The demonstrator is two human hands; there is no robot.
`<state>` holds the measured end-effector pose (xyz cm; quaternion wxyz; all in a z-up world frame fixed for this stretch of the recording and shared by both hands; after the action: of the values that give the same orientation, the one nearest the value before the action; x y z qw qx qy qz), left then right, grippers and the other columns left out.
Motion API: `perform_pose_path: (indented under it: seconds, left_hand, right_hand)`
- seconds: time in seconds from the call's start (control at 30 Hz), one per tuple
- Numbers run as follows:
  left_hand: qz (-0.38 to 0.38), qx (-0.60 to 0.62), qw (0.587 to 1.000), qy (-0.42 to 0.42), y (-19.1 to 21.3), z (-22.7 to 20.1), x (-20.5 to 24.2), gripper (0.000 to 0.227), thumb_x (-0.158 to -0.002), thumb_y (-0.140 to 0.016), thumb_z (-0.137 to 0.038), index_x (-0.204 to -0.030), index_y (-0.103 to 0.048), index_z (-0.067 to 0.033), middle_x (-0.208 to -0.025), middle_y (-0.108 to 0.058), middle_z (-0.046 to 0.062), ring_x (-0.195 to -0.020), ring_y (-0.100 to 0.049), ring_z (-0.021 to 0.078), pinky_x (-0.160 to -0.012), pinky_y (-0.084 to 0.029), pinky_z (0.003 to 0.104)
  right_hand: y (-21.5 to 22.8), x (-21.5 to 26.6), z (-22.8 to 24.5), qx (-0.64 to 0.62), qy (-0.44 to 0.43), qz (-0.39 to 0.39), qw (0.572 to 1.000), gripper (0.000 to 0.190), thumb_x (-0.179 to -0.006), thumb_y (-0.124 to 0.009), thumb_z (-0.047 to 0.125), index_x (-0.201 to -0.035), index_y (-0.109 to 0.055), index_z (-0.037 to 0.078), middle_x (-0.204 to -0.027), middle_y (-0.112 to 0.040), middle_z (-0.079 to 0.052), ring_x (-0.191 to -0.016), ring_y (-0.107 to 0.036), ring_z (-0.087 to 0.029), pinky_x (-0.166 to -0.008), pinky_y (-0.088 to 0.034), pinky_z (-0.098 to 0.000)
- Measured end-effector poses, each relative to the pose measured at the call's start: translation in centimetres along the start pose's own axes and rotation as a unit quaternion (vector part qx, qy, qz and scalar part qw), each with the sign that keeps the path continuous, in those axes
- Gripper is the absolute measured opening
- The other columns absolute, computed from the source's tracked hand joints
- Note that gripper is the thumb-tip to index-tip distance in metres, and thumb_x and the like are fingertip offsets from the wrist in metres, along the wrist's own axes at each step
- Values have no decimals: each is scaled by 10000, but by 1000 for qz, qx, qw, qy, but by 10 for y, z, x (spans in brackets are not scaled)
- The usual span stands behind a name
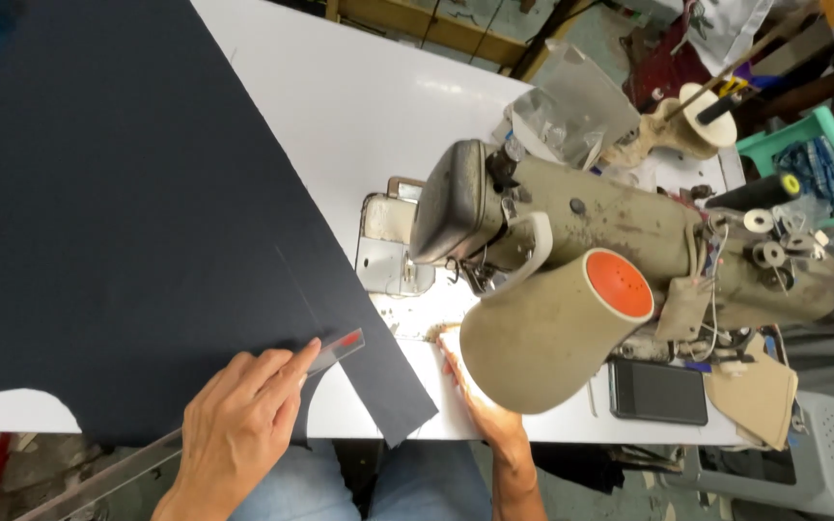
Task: The person is using a ruler and tailor's chalk to mark precise lines on a piece of dark fabric on a sewing table.
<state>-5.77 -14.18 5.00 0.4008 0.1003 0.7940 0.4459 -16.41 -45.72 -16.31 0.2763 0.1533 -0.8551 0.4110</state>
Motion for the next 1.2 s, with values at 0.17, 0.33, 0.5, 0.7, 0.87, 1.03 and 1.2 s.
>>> perform_pose_path:
  seconds: [0.17, 0.33, 0.5, 0.7, 0.87, 1.03, 1.2]
  left_hand:
    - [8, -6, 1000, 5, -7, 3, 6, 504, -929, -720, 8, -1395, -735, -183, -982, -633, -93, -679, -513, 167, -602, -528, 310]
    - [3, -20, 1000, 3, -11, 3, 8, 499, -928, -722, -3, -1386, -750, -200, -991, -644, -99, -685, -527, 163, -612, -543, 309]
    - [13, -15, 1000, 10, -10, 4, 6, 488, -931, -728, -17, -1384, -753, -196, -975, -647, -101, -689, -542, 152, -596, -558, 300]
    - [7, -14, 1000, 14, -9, 4, 4, 520, -927, -737, -12, -1407, -731, -212, -983, -659, -117, -689, -538, 152, -607, -552, 303]
    - [6, -16, 1000, 3, -10, 3, 5, 485, -924, -731, -5, -1370, -751, -194, -960, -628, -96, -679, -531, 154, -595, -560, 298]
    - [-1, -25, 1000, -5, -9, 1, 4, 473, -937, -718, 1, -1368, -754, -190, -965, -629, -99, -680, -529, 149, -620, -551, 288]
    - [-25, -20, 999, -6, -5, -2, 4, 446, -950, -722, 16, -1346, -769, -185, -919, -633, -108, -641, -507, 145, -577, -541, 279]
  right_hand:
    - [8, 19, -22, -113, -81, -22, 990, 809, -1099, -535, 297, -1610, -214, -241, -1710, -365, -309, -1600, -337, -372, -1359, -234, -426]
    - [8, 24, -30, -135, -93, -28, 986, 715, -1072, -570, 232, -1557, -335, -237, -1617, -473, -283, -1583, -394, -354, -1364, -249, -416]
    - [4, 24, -39, -195, -117, -61, 972, 840, -1008, -710, 261, -1575, -316, -216, -1683, -444, -278, -1577, -400, -358, -1345, -280, -433]
    - [2, 24, -36, -107, -93, -29, 990, 927, -1030, -694, 413, -1537, -299, -254, -1716, -361, -332, -1593, -373, -377, -1336, -296, -434]
    - [7, 29, -42, -212, -98, -81, 969, 811, -1028, -661, 307, -1558, -343, -219, -1687, -431, -317, -1565, -410, -407, -1333, -302, -470]
    - [36, 41, -15, -212, -118, -77, 967, 815, -1063, -575, 336, -1610, -298, -201, -1700, -417, -286, -1570, -404, -376, -1339, -290, -443]
    - [87, 59, 5, -208, -124, -54, 969, 813, -1066, -566, 346, -1617, -294, -187, -1705, -411, -275, -1573, -399, -368, -1340, -285, -440]
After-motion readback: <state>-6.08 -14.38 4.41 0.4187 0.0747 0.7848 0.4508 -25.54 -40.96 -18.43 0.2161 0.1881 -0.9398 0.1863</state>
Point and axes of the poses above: each hand's wrist, its own x-axis away from the middle knuckle, its own y-axis out of the back of the hand, z = x × y, the point moved 8 cm from there along -x, towards the middle knuckle
